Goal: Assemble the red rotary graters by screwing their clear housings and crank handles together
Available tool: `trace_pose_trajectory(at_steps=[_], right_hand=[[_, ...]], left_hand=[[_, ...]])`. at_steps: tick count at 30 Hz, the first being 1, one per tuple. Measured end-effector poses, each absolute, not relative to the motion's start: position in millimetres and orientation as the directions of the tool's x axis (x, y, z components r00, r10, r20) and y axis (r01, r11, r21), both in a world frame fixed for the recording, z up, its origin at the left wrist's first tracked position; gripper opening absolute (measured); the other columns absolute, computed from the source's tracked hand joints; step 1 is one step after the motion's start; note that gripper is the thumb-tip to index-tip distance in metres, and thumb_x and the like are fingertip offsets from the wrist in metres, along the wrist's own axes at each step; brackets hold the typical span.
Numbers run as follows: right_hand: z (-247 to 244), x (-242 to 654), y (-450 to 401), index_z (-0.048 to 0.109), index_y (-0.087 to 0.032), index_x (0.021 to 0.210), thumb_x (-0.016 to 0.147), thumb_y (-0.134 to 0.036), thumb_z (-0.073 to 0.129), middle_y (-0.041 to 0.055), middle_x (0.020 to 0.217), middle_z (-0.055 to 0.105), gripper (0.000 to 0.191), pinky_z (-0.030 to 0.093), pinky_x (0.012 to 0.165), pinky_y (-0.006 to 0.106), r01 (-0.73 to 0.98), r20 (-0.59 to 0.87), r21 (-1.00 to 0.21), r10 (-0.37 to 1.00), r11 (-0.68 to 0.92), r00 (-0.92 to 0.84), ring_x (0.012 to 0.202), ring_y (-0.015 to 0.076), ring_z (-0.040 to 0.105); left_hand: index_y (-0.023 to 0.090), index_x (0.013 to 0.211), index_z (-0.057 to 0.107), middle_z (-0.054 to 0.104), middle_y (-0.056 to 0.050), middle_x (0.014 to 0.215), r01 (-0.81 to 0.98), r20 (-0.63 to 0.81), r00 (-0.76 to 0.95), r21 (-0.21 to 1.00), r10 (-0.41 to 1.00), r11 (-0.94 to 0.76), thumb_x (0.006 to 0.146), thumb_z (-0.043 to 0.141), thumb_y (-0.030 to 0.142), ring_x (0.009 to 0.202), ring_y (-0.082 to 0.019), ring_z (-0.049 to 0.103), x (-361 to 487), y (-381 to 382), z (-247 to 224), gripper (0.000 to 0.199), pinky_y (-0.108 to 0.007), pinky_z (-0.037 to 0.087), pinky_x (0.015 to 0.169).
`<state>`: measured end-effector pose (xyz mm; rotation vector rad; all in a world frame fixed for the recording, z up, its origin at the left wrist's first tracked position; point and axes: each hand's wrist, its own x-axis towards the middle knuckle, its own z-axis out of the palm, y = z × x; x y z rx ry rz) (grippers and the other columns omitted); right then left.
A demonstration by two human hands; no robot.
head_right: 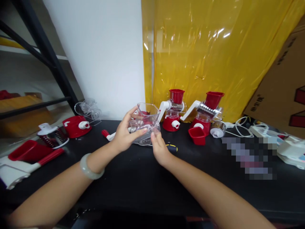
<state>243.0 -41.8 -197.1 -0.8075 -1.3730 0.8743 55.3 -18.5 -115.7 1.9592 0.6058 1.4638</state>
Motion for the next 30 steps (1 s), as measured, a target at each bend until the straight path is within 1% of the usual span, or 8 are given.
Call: trace_pose_trajectory(at_steps=[6,9,11,16,20,24,27,30], right_hand=[[-194,240,-58,0.043,-0.022,0.153,0.088,-0.076,0.058,0.0108,0.162,0.035,0.087,0.015,0.129,0.05,0.122,0.513,-0.848,0.857,0.516,-0.06,0.152,0.0296,0.028],[-193,234,-61,0.038,-0.019,0.152,0.078,-0.062,0.079,0.0158,0.155,0.044,0.095,0.028,0.124,0.051,0.231,0.553,-0.795,0.826,0.562,-0.106,0.145,0.0317,0.041],[-194,232,-61,0.04,-0.018,0.146,0.068,-0.056,0.088,0.018,0.147,0.05,0.099,0.036,0.119,0.051,0.28,0.552,-0.8,0.834,0.531,-0.005,0.137,0.0331,0.049],[-191,241,-53,0.048,-0.02,0.123,0.06,-0.045,0.09,0.0154,0.125,0.062,0.08,0.047,0.108,0.051,0.204,0.481,-0.871,0.86,0.447,0.173,0.118,0.0325,0.063],[-187,244,-52,0.046,-0.022,0.124,0.07,-0.051,0.083,0.013,0.126,0.065,0.072,0.053,0.102,0.043,0.111,0.497,-0.867,0.861,0.486,0.108,0.113,0.0266,0.068],[-184,239,-59,0.052,-0.021,0.122,0.066,-0.056,0.087,0.012,0.122,0.069,0.074,0.055,0.1,0.043,0.026,0.512,-0.858,0.858,0.513,-0.029,0.112,0.0279,0.069],[-181,235,-66,0.054,-0.021,0.121,0.065,-0.056,0.089,0.0106,0.12,0.07,0.075,0.054,0.101,0.045,-0.029,0.513,-0.856,0.844,0.515,-0.153,0.111,0.028,0.069],[-178,233,-70,0.056,-0.021,0.116,0.071,-0.054,0.086,0.0086,0.114,0.071,0.063,0.056,0.095,0.043,0.059,0.51,-0.848,0.84,0.527,-0.184,0.104,0.0264,0.069]], left_hand=[[0.023,0.147,0.04,0.064,-0.005,0.104,-0.054,0.595,0.137,0.803,0.792,-0.594,0.071,0.086,0.041,0.1,-0.023,0.066,51,-11,-119,0.09,-0.043,0.049,0.098],[0.025,0.149,0.038,0.065,-0.006,0.108,-0.142,0.526,0.126,0.848,0.841,-0.51,0.075,0.083,0.042,0.103,-0.023,0.065,55,-15,-124,0.088,-0.043,0.048,0.1],[0.029,0.151,0.038,0.064,-0.007,0.117,-0.19,0.486,0.199,0.871,0.851,-0.453,0.078,0.081,0.043,0.111,-0.024,0.064,58,-22,-127,0.086,-0.043,0.046,0.104],[0.031,0.141,0.055,0.046,-0.011,0.155,-0.299,0.323,0.573,0.938,0.753,-0.175,0.089,0.066,0.051,0.143,-0.035,0.044,45,-21,-116,0.057,-0.048,0.051,0.102],[0.03,0.138,0.06,0.048,-0.01,0.156,-0.214,0.273,0.72,0.962,0.638,-0.17,0.075,0.081,0.026,0.149,-0.033,0.037,31,-6,-108,0.066,-0.046,0.049,0.109],[0.034,0.142,0.054,0.046,-0.009,0.158,-0.057,0.23,0.788,0.951,0.571,-0.304,0.067,0.085,0.011,0.144,-0.032,0.046,34,-9,-121,0.085,-0.048,0.043,0.115],[0.029,0.136,0.058,0.058,-0.013,0.146,-0.192,0.327,0.748,0.94,0.578,-0.283,0.061,0.088,0.011,0.136,-0.034,0.055,42,-15,-140,0.083,-0.054,0.043,0.114],[0.027,0.134,0.06,0.068,-0.014,0.132,-0.337,0.365,0.634,0.924,0.682,-0.182,0.055,0.092,0.012,0.128,-0.038,0.061,47,-17,-155,0.086,-0.059,0.044,0.111]])
